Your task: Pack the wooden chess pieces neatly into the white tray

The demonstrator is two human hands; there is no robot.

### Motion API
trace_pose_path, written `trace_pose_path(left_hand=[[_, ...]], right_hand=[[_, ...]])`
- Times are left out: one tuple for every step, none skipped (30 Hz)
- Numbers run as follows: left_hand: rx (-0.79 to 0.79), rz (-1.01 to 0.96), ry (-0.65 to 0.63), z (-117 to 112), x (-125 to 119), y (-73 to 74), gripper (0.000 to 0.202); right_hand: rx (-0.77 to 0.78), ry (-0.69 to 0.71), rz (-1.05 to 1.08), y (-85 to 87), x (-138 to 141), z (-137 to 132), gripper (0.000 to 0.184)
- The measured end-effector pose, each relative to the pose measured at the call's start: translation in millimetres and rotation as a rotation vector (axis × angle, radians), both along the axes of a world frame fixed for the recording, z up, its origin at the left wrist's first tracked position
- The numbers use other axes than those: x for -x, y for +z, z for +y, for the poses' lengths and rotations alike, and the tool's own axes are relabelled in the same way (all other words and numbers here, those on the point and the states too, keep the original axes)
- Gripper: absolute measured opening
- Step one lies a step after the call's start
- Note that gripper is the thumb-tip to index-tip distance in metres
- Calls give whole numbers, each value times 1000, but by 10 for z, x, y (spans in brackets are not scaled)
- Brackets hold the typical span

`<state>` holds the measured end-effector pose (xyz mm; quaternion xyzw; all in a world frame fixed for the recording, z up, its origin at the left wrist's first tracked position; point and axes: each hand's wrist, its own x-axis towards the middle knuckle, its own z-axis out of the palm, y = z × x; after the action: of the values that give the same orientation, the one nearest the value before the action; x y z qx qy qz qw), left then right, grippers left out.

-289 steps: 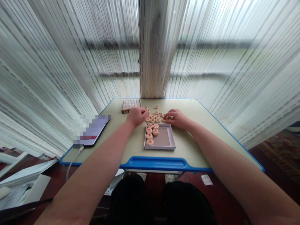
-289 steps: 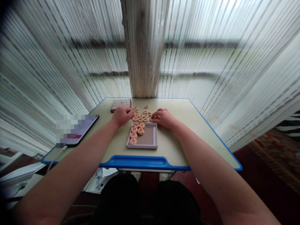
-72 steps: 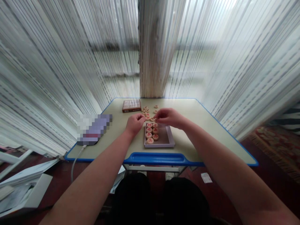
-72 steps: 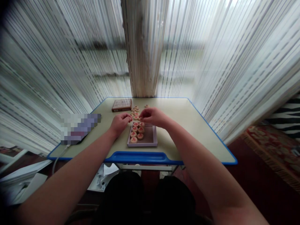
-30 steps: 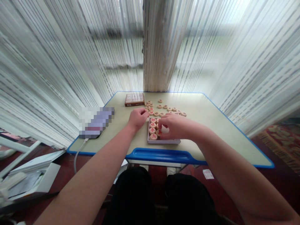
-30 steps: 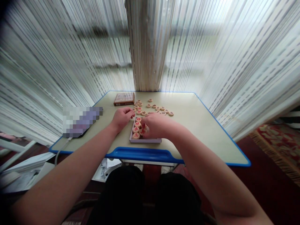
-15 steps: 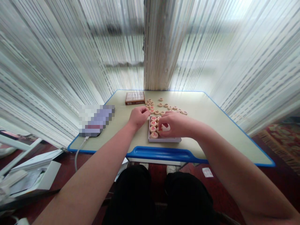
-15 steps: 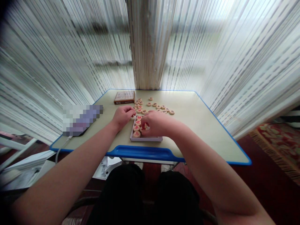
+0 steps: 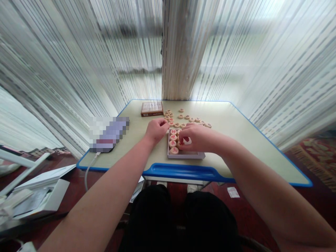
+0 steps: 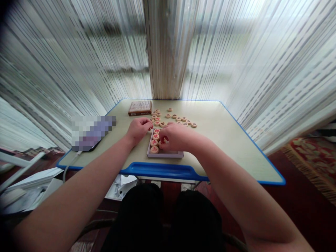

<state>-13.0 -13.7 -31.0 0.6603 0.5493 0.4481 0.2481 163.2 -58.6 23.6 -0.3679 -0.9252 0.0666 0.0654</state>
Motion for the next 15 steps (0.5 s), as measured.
trace_pose_path(left_hand=[[-1,2,-2,2,2,-1,15],[-2,5,-1,6,4,-4,15],[-3,8,-1,10,6,-7,15],[-4,11,-1,15,7,-12,15],[-4,11,-2,19,9,-18,15],[-3,9,-1,23,9,-23,15],[-3,6,-1,26,10,-27,15],[-5,4,-2,28,10,-30,15],[-6,4,-3,28,10,-31,15],[-7,3,-4,27,10,-30,15],[-5,4,-6,26,10,-28,15],[-1,5,-7,25,10,-26,15],[4,7,-8,24,10,-24,15],[7,9,-7,25,10,-23,15],[8,12,-5,26,11,-23,15]], right_hand=[[0,-3,2,5,1,0,13],[-1,-9,5,11,0,0,12],[-3,-15,10,20,-1,-1,12],[-6,-18,17,30,-4,-1,12],[-8,-18,25,42,-9,0,11],[-10,-15,32,55,-16,5,11],[-15,-18,40,68,-25,15,10],[-27,-33,49,79,-38,30,11],[-47,-65,63,87,-53,52,13],[-72,-110,79,91,-72,80,16],[-100,-164,96,89,-93,115,18],[-130,-222,114,83,-116,153,19],[-152,-268,125,71,-140,194,20],[-169,-308,132,54,-164,236,20],[-178,-340,136,33,-186,277,21]])
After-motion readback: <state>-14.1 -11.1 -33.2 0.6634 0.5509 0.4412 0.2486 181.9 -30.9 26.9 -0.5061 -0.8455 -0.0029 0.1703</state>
